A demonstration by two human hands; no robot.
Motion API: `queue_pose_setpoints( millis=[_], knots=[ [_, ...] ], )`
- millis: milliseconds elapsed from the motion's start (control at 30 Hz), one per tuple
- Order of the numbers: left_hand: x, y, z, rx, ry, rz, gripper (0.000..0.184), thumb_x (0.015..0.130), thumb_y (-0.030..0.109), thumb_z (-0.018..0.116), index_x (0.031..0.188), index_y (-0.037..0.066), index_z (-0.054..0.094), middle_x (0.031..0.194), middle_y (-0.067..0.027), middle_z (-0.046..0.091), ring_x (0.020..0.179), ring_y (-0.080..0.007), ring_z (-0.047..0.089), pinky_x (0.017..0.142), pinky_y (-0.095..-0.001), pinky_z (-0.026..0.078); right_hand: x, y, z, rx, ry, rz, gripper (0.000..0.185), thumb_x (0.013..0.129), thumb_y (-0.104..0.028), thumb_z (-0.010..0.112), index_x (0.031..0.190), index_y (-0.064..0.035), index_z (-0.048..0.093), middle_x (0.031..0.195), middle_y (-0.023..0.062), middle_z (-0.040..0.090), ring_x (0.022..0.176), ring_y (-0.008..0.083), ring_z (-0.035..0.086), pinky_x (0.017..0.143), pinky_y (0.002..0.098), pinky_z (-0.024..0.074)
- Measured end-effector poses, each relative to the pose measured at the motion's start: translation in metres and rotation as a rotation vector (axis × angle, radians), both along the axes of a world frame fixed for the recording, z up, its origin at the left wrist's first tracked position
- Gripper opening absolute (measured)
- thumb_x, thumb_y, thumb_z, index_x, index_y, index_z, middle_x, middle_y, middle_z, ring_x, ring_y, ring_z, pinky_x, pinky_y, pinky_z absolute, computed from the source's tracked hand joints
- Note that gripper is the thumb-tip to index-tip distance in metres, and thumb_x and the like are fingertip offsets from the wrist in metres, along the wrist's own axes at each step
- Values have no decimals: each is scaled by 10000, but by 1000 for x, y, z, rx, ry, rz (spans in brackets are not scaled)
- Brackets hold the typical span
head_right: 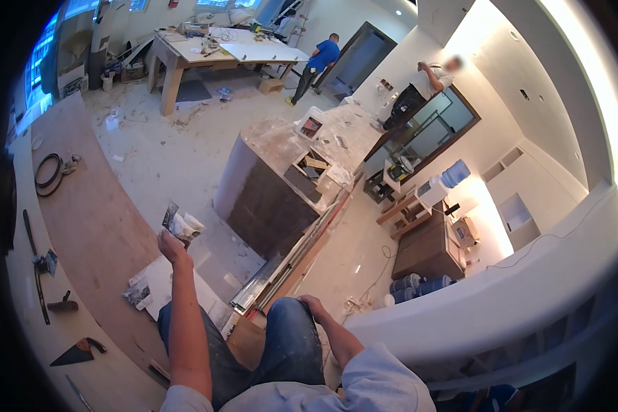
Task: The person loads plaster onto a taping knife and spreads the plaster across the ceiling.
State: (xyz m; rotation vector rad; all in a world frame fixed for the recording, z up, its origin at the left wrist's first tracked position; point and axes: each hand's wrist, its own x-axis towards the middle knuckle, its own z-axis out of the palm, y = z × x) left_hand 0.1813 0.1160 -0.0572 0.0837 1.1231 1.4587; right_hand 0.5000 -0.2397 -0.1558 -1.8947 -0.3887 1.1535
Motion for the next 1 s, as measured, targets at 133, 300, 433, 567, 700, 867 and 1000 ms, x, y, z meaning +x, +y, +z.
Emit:
queue_pose_setpoints(
  millis=[133,300,433,567,700,867,1000],
  knots=[
    [-1,8,-7,18,10,-31,388,925,261,416,1138,-54,494,1150,-223,533,1029,-318,571,849,-379,484,-15,3,-3,64,85,-139,271,808,-205,570,969,-8,663,878,84,645,843,178,588,807,304,469],
    [-1,14,-14,46,77,-60,385,930,259,396,1112,-64,499,1132,-231,539,1014,-318,573,852,-385,481,-10,1,-13,30,124,-227,262,800,-209,567,933,-2,657,853,101,642,794,197,600,764,309,488],
    [7,22,-19,53,110,-45,392,935,269,382,1086,-72,499,1108,-236,549,1007,-329,571,872,-393,462,6,2,-9,-34,-60,-165,278,787,-205,565,939,6,661,868,116,647,832,216,606,796,322,480],
    [11,24,-21,67,194,-57,399,940,281,377,1070,-77,497,1093,-242,555,1004,-344,568,885,-401,450,3,6,-6,-58,-185,-79,280,814,-210,543,943,3,671,904,114,653,885,211,605,824,331,468],
    [15,26,-21,85,232,-59,398,948,281,368,1061,-78,497,1090,-247,552,1000,-346,568,874,-408,452,12,3,-36,-24,-685,274,262,840,-184,513,950,-10,675,936,141,657,902,240,612,831,339,470],
    [17,22,-23,110,153,-67,401,954,275,364,1093,-78,496,1112,-256,544,1020,-350,565,882,-407,452,-1,11,-21,-166,-973,513,253,852,-168,466,959,-92,683,968,147,649,934,283,615,862,360,479],
    [14,21,-19,91,168,-80,404,952,273,365,1112,-75,492,1129,-258,539,1033,-348,562,886,-403,454,5,12,-30,-170,-993,535,230,840,-156,495,974,-98,673,963,140,648,933,284,614,856,364,482]
  ],
)
